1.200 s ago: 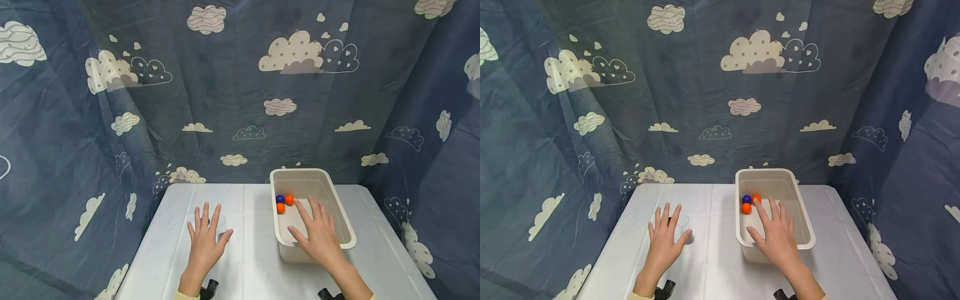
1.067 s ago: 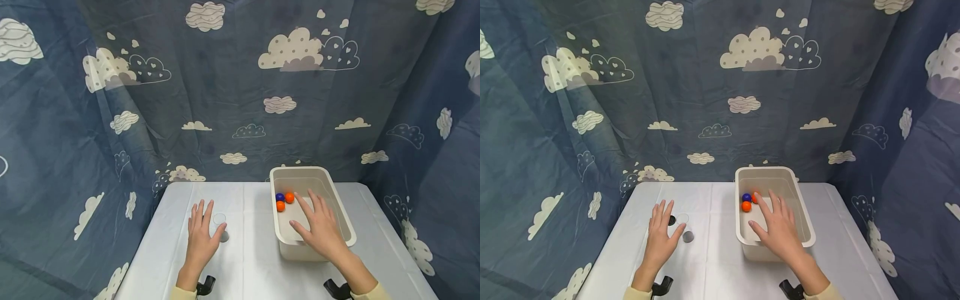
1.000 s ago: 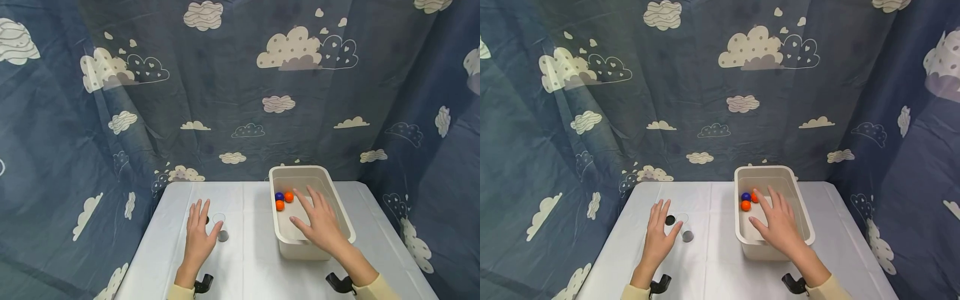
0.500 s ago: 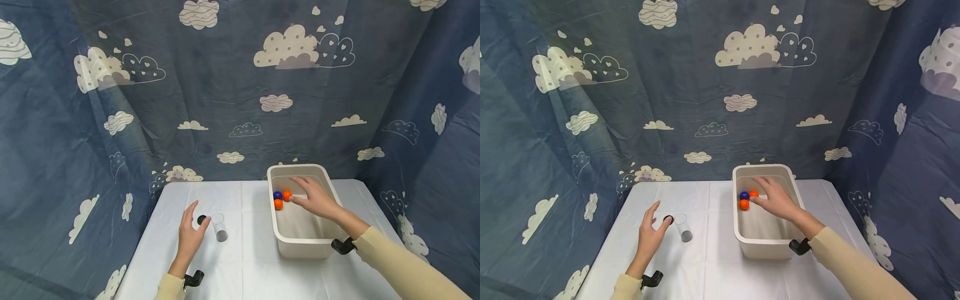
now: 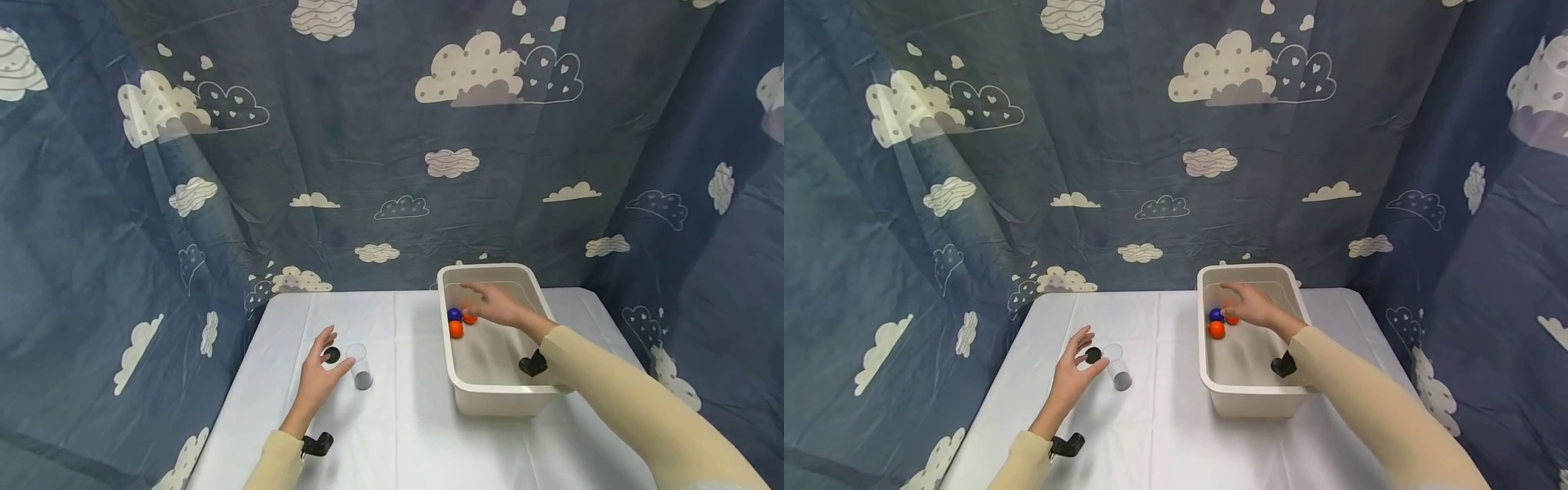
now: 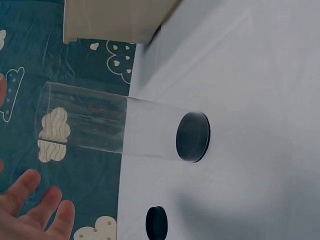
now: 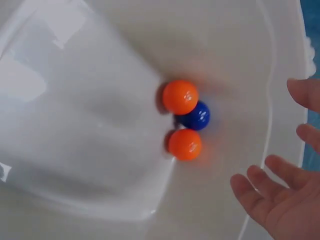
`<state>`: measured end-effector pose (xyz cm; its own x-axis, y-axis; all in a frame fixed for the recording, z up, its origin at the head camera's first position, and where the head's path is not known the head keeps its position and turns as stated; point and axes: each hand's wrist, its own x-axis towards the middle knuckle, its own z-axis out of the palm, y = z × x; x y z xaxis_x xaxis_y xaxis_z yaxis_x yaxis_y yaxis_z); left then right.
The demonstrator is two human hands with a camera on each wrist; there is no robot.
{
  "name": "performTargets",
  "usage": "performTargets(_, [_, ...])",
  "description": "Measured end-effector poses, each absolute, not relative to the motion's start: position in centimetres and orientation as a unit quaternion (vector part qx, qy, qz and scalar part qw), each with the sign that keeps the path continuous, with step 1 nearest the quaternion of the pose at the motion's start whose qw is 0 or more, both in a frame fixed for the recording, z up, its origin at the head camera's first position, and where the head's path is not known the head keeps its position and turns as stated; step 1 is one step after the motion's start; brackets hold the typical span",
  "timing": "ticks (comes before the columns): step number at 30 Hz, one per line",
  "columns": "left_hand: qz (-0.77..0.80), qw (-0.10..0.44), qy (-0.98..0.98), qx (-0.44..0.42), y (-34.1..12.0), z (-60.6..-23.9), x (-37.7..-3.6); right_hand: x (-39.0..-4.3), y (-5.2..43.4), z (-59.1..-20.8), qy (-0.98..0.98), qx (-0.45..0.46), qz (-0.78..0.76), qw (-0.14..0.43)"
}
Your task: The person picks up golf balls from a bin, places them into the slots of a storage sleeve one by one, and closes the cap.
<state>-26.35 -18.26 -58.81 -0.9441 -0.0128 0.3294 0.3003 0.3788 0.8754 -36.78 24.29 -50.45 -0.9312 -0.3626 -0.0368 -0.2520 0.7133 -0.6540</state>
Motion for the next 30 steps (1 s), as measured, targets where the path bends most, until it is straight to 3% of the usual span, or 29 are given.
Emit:
performTargets(15, [-0.616,0.089,-0.775,-0.114,-17.4,-60.6,-26.7,-39.6,23.1,-54.1,0.905,-0.140,-0.342,0.212])
performTargets(30, [-0.583,0.075,-0.804,-0.087,-16.6,-61.9,-27.0,-40.9,22.2,-56.8,0.923,-0.149,-0.258,0.246])
